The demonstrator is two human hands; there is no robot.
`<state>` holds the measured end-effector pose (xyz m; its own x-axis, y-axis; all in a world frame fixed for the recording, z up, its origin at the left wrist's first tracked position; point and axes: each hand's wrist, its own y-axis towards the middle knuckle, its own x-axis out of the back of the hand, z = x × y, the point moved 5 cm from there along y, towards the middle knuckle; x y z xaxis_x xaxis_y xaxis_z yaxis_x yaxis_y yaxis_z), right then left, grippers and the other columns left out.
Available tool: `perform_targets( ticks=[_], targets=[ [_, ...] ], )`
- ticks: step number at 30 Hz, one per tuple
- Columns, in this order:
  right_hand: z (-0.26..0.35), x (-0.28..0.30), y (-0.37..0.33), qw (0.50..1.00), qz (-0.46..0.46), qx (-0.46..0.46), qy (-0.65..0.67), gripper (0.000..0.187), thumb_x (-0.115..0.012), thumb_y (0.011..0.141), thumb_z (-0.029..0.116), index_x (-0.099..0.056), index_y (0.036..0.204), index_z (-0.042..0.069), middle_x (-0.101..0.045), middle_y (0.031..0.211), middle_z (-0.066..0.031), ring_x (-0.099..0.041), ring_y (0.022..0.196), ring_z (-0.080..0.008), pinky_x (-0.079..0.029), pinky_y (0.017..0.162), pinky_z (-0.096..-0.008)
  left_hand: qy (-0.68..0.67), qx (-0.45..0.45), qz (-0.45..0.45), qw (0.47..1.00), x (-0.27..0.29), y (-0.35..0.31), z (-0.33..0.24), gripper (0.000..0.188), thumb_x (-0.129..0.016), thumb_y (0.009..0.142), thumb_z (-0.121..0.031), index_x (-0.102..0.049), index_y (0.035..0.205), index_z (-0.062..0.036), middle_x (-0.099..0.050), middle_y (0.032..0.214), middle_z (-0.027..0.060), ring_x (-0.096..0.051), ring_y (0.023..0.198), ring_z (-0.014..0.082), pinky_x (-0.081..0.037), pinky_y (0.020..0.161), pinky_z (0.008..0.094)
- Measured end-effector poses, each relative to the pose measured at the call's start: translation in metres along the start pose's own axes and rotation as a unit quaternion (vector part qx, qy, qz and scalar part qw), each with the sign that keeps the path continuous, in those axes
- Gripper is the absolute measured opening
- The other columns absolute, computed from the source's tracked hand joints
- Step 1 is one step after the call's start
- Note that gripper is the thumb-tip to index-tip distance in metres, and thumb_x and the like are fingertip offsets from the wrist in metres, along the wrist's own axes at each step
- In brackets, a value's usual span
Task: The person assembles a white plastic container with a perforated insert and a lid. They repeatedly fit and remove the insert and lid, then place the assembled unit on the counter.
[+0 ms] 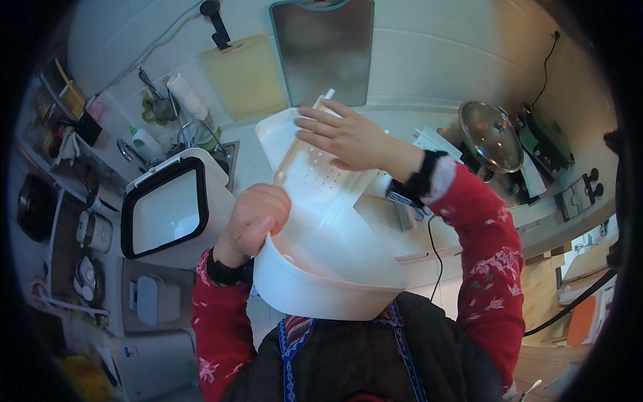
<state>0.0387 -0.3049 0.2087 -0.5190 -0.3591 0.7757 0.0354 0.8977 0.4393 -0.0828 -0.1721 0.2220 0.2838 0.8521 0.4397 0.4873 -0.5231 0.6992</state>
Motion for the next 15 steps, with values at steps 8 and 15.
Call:
perform_targets(
  ticks=[8,15],
  targets=[
    [-0.059,-0.049,0.043,0.974,0.213,-0.032,-0.070,0.016,-0.060,0.076,0.012,-0.062,0.092,0.010,-0.064,0.095,-0.0041,-0.061,0.094,-0.0216,-0.045,0.078,-0.0374,0.062,-0.062,0.087,0.992,-0.029,0.047,0.019,0.021,-0.049,0.070,-0.013,-0.041,0.052,-0.0031,-0.045,0.052,0.0129,-0.042,0.047,0.0337,-0.038,0.051,0.0417],
    [-0.087,-0.063,0.013,0.944,0.298,-0.143,0.003,0.020,-0.056,0.079,0.009,-0.061,0.097,0.005,-0.065,0.084,-0.0139,-0.064,0.081,-0.0306,-0.049,0.071,-0.0415,0.250,-0.100,0.240,0.933,-0.094,0.026,0.052,0.033,-0.056,0.074,-0.026,-0.053,0.044,-0.0107,-0.053,0.048,0.0085,-0.053,0.046,0.0299,-0.043,0.050,0.0406]
  ],
)
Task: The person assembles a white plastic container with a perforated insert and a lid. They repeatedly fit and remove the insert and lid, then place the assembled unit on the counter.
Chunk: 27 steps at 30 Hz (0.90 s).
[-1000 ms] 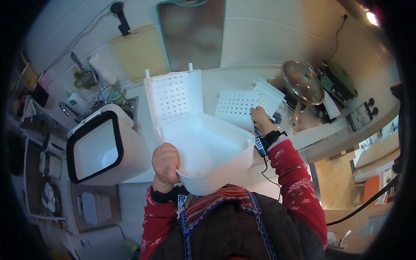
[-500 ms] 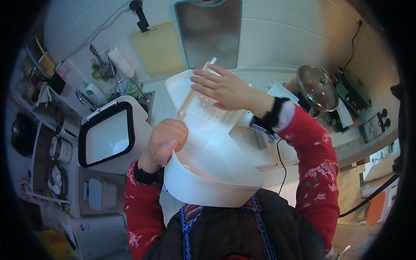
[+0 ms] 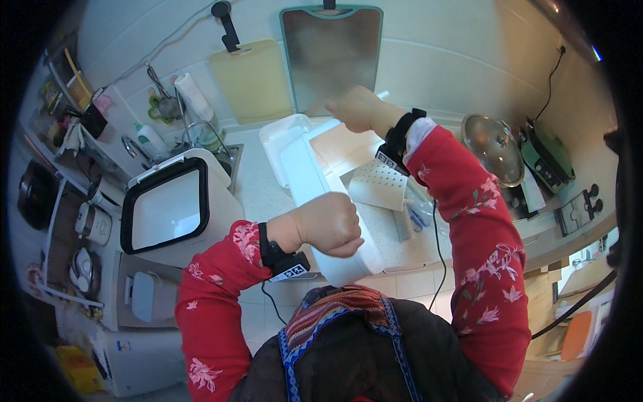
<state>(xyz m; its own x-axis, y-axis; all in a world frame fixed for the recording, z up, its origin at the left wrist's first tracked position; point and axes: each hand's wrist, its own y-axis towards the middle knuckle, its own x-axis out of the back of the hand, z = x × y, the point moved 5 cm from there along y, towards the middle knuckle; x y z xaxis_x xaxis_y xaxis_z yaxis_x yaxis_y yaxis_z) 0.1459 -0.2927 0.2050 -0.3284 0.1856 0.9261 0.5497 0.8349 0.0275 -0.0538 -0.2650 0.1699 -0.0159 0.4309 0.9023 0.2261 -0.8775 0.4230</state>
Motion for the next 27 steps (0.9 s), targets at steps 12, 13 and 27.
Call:
perform_targets(
  ticks=[12,13,27],
  targets=[
    [0.045,-0.037,-0.083,0.980,0.095,-0.126,0.119,0.022,-0.055,0.080,0.008,-0.056,0.101,0.000,-0.063,0.098,-0.0168,-0.065,0.087,-0.0309,-0.052,0.072,-0.0372,-0.041,0.121,0.143,0.982,-0.038,-0.072,-0.013,0.015,-0.059,0.065,-0.020,-0.055,0.056,-0.0092,-0.056,0.071,0.0062,-0.050,0.075,0.0244,-0.039,0.071,0.0378],
    [0.050,-0.037,-0.087,0.979,0.101,-0.131,0.122,0.023,-0.055,0.080,0.008,-0.055,0.101,-0.001,-0.062,0.099,-0.0171,-0.064,0.088,-0.0305,-0.053,0.071,-0.0364,0.016,0.157,0.062,0.985,-0.028,-0.072,-0.006,0.015,-0.062,0.065,-0.018,-0.054,0.071,-0.0075,-0.055,0.082,0.0092,-0.050,0.081,0.0272,-0.038,0.075,0.0396],
    [0.054,-0.026,-0.132,0.930,0.153,-0.092,0.320,0.047,-0.064,0.074,0.024,-0.049,0.113,0.001,-0.062,0.097,-0.0198,-0.062,0.090,-0.0339,-0.051,0.075,-0.0400,-0.003,0.534,-0.169,0.828,-0.026,-0.104,0.092,0.049,-0.058,0.074,-0.010,-0.050,0.122,-0.0024,-0.047,0.125,0.0218,-0.045,0.116,0.0378,-0.037,0.100,0.0389]
  ],
)
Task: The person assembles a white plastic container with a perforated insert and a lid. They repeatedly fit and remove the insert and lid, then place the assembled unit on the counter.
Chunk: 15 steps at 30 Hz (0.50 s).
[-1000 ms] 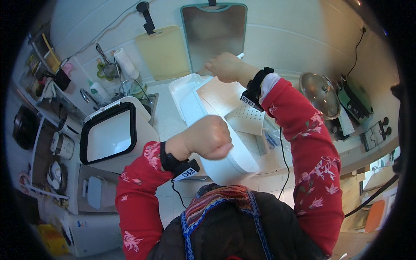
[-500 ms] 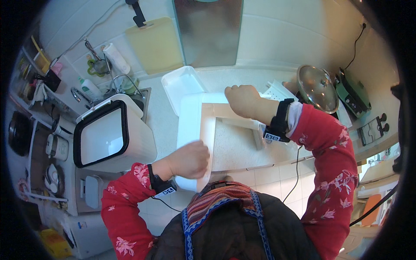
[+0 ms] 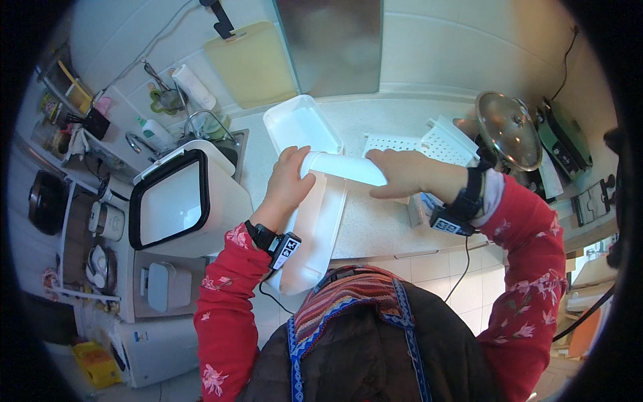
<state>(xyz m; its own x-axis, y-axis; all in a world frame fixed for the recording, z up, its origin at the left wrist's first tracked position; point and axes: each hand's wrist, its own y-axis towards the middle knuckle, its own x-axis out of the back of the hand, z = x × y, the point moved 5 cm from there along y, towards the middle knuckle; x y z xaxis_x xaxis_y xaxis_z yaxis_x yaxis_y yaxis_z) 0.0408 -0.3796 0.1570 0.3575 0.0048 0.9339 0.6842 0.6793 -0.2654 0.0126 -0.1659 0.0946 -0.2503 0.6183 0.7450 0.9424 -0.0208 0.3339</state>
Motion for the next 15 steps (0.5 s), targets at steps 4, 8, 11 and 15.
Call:
perform_targets(
  ticks=[4,8,11,15],
  targets=[
    [-0.011,-0.014,-0.020,1.000,-0.009,-0.003,-0.021,0.046,-0.062,0.074,0.021,-0.049,0.114,0.001,-0.062,0.095,-0.0207,-0.063,0.088,-0.0345,-0.051,0.075,-0.0421,-0.027,-0.009,0.032,0.999,-0.011,0.007,0.005,0.040,-0.054,0.075,-0.007,-0.055,0.115,-0.0025,-0.052,0.119,0.0192,-0.051,0.109,0.0363,-0.041,0.094,0.0386],
    [-0.021,-0.022,-0.026,0.979,-0.170,0.090,0.064,0.033,-0.058,0.074,0.016,-0.056,0.104,0.002,-0.062,0.089,-0.0206,-0.063,0.084,-0.0349,-0.051,0.073,-0.0425,0.001,-0.018,0.090,0.996,-0.028,0.017,0.017,0.039,-0.051,0.075,-0.004,-0.056,0.113,-0.0029,-0.055,0.115,0.0172,-0.054,0.105,0.0350,-0.044,0.090,0.0391],
    [-0.031,-0.036,-0.027,0.967,-0.227,0.081,0.083,0.025,-0.058,0.073,0.015,-0.059,0.094,0.001,-0.062,0.087,-0.0199,-0.062,0.079,-0.0354,-0.051,0.070,-0.0428,0.045,-0.009,0.131,0.990,-0.040,0.019,0.027,0.040,-0.048,0.075,-0.002,-0.055,0.114,-0.0047,-0.055,0.114,0.0165,-0.053,0.106,0.0358,-0.043,0.091,0.0401],
    [-0.040,-0.057,-0.016,0.981,-0.186,-0.002,-0.054,0.015,-0.061,0.071,0.016,-0.063,0.079,0.004,-0.064,0.080,-0.0144,-0.064,0.071,-0.0295,-0.051,0.062,-0.0399,0.108,-0.008,0.174,0.979,-0.056,0.028,0.024,0.042,-0.047,0.075,-0.001,-0.055,0.115,-0.0079,-0.055,0.114,0.0153,-0.051,0.107,0.0356,-0.040,0.092,0.0424]
  ],
)
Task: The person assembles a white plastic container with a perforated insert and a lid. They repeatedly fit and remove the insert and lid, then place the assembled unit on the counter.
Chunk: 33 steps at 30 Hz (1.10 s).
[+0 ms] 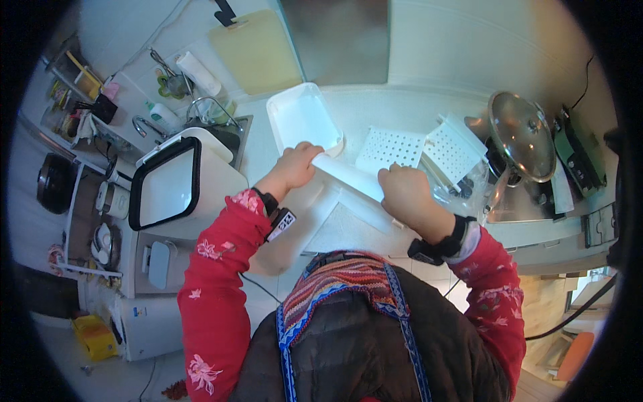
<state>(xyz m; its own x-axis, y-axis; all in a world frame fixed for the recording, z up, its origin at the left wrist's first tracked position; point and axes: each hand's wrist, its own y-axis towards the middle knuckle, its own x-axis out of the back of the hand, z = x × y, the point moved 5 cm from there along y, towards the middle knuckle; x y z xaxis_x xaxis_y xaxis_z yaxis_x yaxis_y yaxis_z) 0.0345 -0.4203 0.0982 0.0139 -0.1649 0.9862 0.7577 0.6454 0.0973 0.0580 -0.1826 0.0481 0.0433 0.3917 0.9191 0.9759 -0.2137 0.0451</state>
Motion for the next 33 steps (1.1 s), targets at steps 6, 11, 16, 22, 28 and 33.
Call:
perform_targets(
  ticks=[6,11,16,22,28,33],
  targets=[
    [-0.012,-0.019,0.012,0.979,0.145,0.015,-0.142,0.011,-0.063,0.072,0.016,-0.070,0.079,0.012,-0.068,0.078,-0.0075,-0.067,0.070,-0.0233,-0.050,0.058,-0.0324,0.113,0.146,0.072,0.980,-0.003,0.016,-0.016,0.038,-0.048,0.083,-0.014,-0.055,0.119,-0.0232,-0.047,0.125,0.0060,-0.051,0.104,0.0383,-0.046,0.087,0.0496],
    [-0.035,-0.029,0.012,0.983,0.158,-0.051,-0.076,0.016,-0.059,0.077,0.020,-0.071,0.078,0.010,-0.068,0.078,-0.0097,-0.067,0.070,-0.0238,-0.050,0.057,-0.0351,0.167,0.202,0.020,0.965,0.000,0.014,-0.028,0.034,-0.049,0.085,-0.015,-0.056,0.117,-0.0216,-0.048,0.126,0.0095,-0.051,0.104,0.0396,-0.047,0.085,0.0490],
    [-0.047,-0.055,-0.011,0.990,0.005,-0.103,0.094,0.025,-0.057,0.079,0.027,-0.067,0.078,0.005,-0.066,0.078,-0.0176,-0.065,0.068,-0.0289,-0.050,0.057,-0.0416,0.190,0.188,-0.040,0.963,-0.001,0.008,-0.028,0.033,-0.050,0.084,-0.015,-0.058,0.115,-0.0216,-0.049,0.127,0.0079,-0.052,0.104,0.0372,-0.047,0.082,0.0492],
    [-0.018,-0.106,-0.046,0.449,0.322,-0.059,0.831,0.040,-0.045,0.092,0.043,-0.052,0.073,0.008,-0.045,0.061,-0.0016,-0.040,0.051,-0.0112,-0.030,0.043,-0.0229,0.197,0.093,-0.045,0.975,-0.001,-0.001,-0.020,0.036,-0.051,0.081,-0.012,-0.059,0.114,-0.0230,-0.051,0.125,0.0046,-0.052,0.102,0.0334,-0.046,0.081,0.0470],
    [0.023,-0.113,-0.055,0.225,0.337,-0.067,0.912,0.049,-0.034,0.095,0.054,-0.035,0.065,0.015,-0.027,0.060,0.0049,-0.024,0.051,-0.0071,-0.020,0.042,-0.0201,0.201,0.070,-0.062,0.975,-0.005,-0.007,-0.018,0.035,-0.052,0.080,-0.011,-0.060,0.112,-0.0221,-0.053,0.124,0.0035,-0.053,0.100,0.0325,-0.047,0.081,0.0442],
    [0.029,-0.118,-0.072,0.262,0.294,-0.110,0.913,0.050,-0.034,0.095,0.055,-0.031,0.061,0.019,-0.024,0.056,0.0069,-0.019,0.046,-0.0073,-0.015,0.041,-0.0213,0.210,0.085,-0.077,0.971,-0.005,-0.009,-0.018,0.035,-0.054,0.078,-0.008,-0.061,0.110,-0.0208,-0.055,0.122,0.0024,-0.055,0.098,0.0325,-0.048,0.080,0.0430]
  ],
)
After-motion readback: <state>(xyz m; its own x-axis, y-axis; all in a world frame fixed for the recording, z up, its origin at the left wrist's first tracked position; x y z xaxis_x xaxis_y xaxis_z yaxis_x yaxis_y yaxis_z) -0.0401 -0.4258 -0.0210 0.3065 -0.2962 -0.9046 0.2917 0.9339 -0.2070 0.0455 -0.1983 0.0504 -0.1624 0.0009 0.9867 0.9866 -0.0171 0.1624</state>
